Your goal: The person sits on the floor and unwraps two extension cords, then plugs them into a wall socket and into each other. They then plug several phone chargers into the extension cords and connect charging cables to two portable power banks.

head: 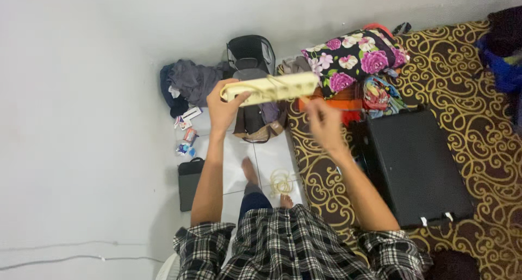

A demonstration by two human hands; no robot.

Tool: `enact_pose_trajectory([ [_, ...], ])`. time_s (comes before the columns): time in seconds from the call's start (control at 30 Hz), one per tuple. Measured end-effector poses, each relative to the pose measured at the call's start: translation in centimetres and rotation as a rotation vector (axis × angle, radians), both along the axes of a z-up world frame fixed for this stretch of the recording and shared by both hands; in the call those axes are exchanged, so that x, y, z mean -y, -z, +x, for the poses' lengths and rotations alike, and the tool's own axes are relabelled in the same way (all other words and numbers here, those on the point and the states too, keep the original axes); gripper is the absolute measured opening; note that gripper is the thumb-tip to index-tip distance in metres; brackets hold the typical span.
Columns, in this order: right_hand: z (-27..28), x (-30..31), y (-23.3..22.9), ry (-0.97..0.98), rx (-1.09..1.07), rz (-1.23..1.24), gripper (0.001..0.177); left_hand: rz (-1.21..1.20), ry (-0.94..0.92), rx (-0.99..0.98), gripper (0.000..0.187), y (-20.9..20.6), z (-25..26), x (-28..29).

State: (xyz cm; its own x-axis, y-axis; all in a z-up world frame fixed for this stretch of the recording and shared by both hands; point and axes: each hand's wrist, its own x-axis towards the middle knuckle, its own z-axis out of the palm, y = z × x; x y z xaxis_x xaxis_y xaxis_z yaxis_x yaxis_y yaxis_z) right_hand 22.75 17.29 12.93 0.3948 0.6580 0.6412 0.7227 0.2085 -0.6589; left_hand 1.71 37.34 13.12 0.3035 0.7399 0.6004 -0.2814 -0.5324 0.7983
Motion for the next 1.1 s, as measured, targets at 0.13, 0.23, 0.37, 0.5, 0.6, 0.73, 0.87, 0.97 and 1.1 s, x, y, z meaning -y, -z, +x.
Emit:
enact_pose_trajectory([
  [0.13,8.9,-5.4,-3.1,0.171,0.041,0.155,0.020,-0.025,0.234,-0.090,0.036,-0.5,-1.2,-6.2],
  [0.23,14.1,-10.5,-3.6,0.170,-0.001,0.117,0.023,-0.138,0.397,0.112,0.035,-1.1,-1.2,-10.9],
  [0.37,14.0,-17.4,-1.6,0.017,-0.046,-0.355,0.040,-0.315,0.414,0.401,0.029,-2.1,0.3,-16.3],
  [0.5,6.1,-24.5,-1.1,-0.452,0.211,-0.524,0.072,-0.392,0.406,0.523,0.029,-4.1,1.4,-21.5],
  [0.6,-1.1,-27.4,-2.3,-0.885,-0.089,-0.386,0.089,-0.305,0.293,0.482,0.027,-5.4,1.3,-24.1],
  [0.73,-8.9,-30.1,-3.6,-1.043,-0.330,-0.268,0.064,-0.190,0.074,0.256,0.032,-7.5,-0.5,-27.1],
  [0.87,-9.0,-31.5,-6.1,-0.552,-0.252,-0.304,0.021,-0.030,-0.076,0.004,0.049,-9.2,-2.6,-29.9],
  [0.97,-3.4,-31.8,-10.5,-0.206,-0.129,-0.082,0.029,0.122,-0.110,-0.191,0.059,-9.7,-3.8,-31.7],
  [1.1,5.1,-34.5,-15.3,0.074,-0.218,0.086,0.031,0.389,0.116,-0.310,0.060,-9.4,-4.2,-33.1],
])
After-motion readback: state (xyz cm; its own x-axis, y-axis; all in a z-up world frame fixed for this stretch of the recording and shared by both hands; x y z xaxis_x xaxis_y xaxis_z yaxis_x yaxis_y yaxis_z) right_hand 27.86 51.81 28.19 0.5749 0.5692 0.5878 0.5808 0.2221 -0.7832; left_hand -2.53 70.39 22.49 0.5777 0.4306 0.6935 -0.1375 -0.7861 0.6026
